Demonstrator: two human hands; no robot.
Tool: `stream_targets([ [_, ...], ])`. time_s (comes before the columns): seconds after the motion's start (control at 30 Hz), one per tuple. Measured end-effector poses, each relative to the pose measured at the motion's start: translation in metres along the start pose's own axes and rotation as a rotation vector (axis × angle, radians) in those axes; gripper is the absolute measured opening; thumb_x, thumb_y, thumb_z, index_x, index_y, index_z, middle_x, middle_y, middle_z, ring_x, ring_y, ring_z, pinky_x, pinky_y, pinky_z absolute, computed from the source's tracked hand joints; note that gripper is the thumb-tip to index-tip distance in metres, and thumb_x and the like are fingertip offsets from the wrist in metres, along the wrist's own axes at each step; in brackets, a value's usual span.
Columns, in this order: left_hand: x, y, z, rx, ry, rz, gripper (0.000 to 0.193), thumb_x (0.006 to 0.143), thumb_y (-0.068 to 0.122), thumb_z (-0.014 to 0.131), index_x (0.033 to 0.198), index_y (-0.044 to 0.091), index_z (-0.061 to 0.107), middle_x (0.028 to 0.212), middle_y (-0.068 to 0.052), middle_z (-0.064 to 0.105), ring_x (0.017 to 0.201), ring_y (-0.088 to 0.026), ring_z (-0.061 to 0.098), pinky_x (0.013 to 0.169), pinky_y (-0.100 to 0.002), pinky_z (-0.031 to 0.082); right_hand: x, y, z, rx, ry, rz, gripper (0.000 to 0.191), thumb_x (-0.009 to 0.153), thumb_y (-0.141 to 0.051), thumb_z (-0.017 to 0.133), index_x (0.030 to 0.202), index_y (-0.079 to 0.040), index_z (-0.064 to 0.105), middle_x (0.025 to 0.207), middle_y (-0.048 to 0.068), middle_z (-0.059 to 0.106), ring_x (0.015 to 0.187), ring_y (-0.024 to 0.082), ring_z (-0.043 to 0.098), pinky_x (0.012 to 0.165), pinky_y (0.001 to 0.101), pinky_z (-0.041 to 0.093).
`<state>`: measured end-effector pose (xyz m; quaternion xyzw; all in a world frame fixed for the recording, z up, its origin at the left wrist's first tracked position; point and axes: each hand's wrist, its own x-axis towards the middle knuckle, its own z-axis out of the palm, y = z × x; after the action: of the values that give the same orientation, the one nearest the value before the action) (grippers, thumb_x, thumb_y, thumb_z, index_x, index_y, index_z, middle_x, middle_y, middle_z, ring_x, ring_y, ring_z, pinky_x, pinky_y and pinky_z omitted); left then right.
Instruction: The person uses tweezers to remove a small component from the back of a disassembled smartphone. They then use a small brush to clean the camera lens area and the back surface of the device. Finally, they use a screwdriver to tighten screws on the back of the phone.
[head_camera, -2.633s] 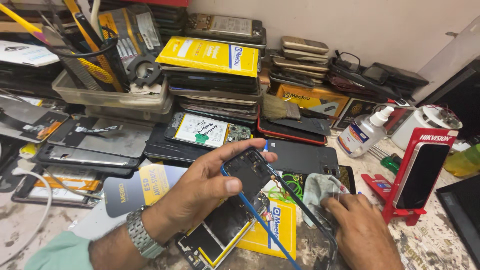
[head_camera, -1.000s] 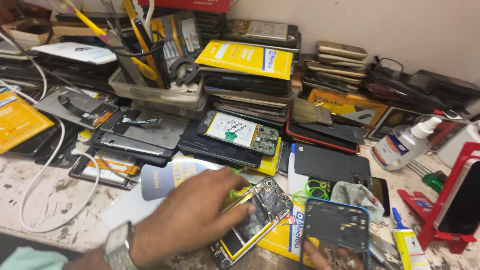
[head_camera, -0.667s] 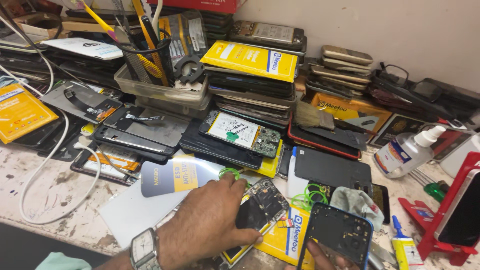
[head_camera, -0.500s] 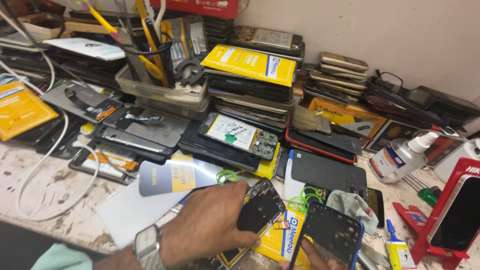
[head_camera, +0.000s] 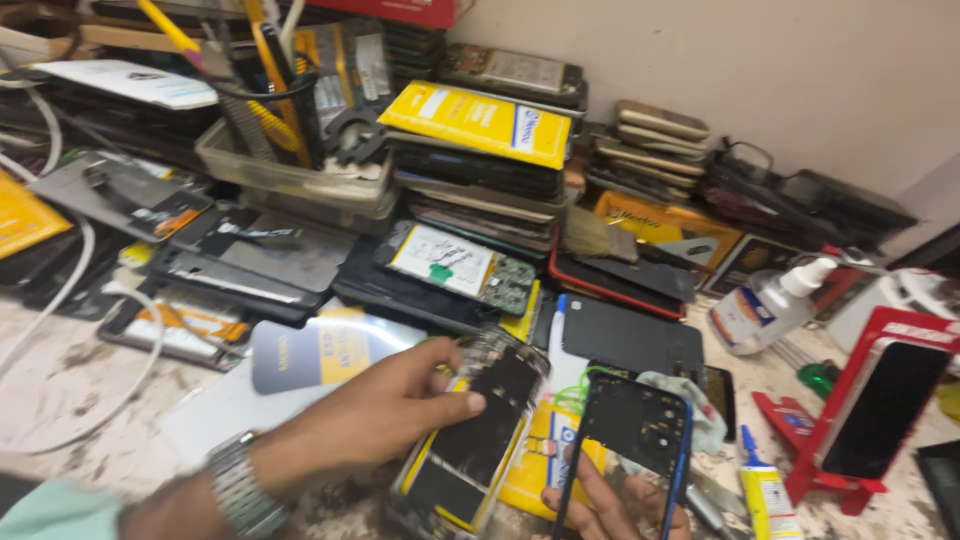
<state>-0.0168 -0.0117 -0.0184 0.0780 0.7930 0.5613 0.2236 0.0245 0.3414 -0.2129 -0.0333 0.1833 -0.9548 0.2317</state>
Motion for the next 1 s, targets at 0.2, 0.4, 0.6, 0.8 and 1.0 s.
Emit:
stream_targets([
  [0.2, -0.005, -0.01, 0.018, -0.808, -0.028, 0.042, 0.059, 0.087, 0.023, 0.069, 0.143, 0.01, 0.054, 0.089, -0.008, 0.078, 0.074, -0.013, 0.074, 0.061, -0.029, 0.061, 0.001, -0.041, -0.014, -0.333, 0.382, 0.067, 0.063, 0.084, -0.017, 0.06, 0.146, -0.009, 0.054, 0.163, 0.011, 0.041, 0.14, 0.05, 0.047, 0.095, 0.0736, 0.047],
  [0.4, -0.001, -0.011, 0.041, -0.627, 0.109, -0.053, 0.079, 0.086, 0.028, 0.073, 0.155, 0.022, 0.034, 0.102, -0.008, 0.077, 0.08, -0.015, 0.075, 0.054, -0.029, 0.058, 0.012, -0.056, 0.012, -1.527, 0.021, -0.267, 0.059, 0.078, -0.002, 0.079, 0.134, -0.003, 0.063, 0.167, 0.018, 0.029, 0.134, 0.04, 0.056, 0.091, 0.0519, 0.064],
  [0.6, -0.011, -0.01, 0.059, -0.615, 0.038, 0.036, 0.072, 0.09, 0.021, 0.067, 0.154, 0.015, 0.035, 0.115, -0.011, 0.07, 0.089, -0.014, 0.073, 0.064, -0.028, 0.059, 0.009, -0.023, 0.089, -1.806, 0.081, -0.532, 0.048, 0.082, -0.019, 0.073, 0.127, -0.007, 0.061, 0.161, 0.027, 0.037, 0.127, 0.034, 0.066, 0.09, 0.044, 0.064],
  [0.8, -0.013, -0.008, 0.066, -0.627, -0.05, 0.077, 0.066, 0.089, 0.014, 0.063, 0.147, 0.008, 0.034, 0.125, -0.018, 0.073, 0.095, -0.017, 0.073, 0.072, -0.031, 0.058, 0.027, 0.002, 0.15, -2.142, 0.039, -0.668, 0.044, 0.088, -0.037, 0.068, 0.124, -0.012, 0.069, 0.154, 0.032, 0.042, 0.118, 0.035, 0.066, 0.096, 0.0505, 0.056],
  [1.0, -0.009, -0.009, 0.069, -0.748, -0.093, 0.154, 0.073, 0.087, 0.009, 0.057, 0.153, 0.006, 0.027, 0.131, -0.02, 0.068, 0.1, -0.019, 0.075, 0.084, -0.031, 0.061, 0.032, 0.016, 0.159, -2.24, 0.156, -0.684, 0.04, 0.088, -0.041, 0.067, 0.119, -0.017, 0.074, 0.153, 0.029, 0.046, 0.115, 0.036, 0.066, 0.095, 0.0494, 0.055],
])
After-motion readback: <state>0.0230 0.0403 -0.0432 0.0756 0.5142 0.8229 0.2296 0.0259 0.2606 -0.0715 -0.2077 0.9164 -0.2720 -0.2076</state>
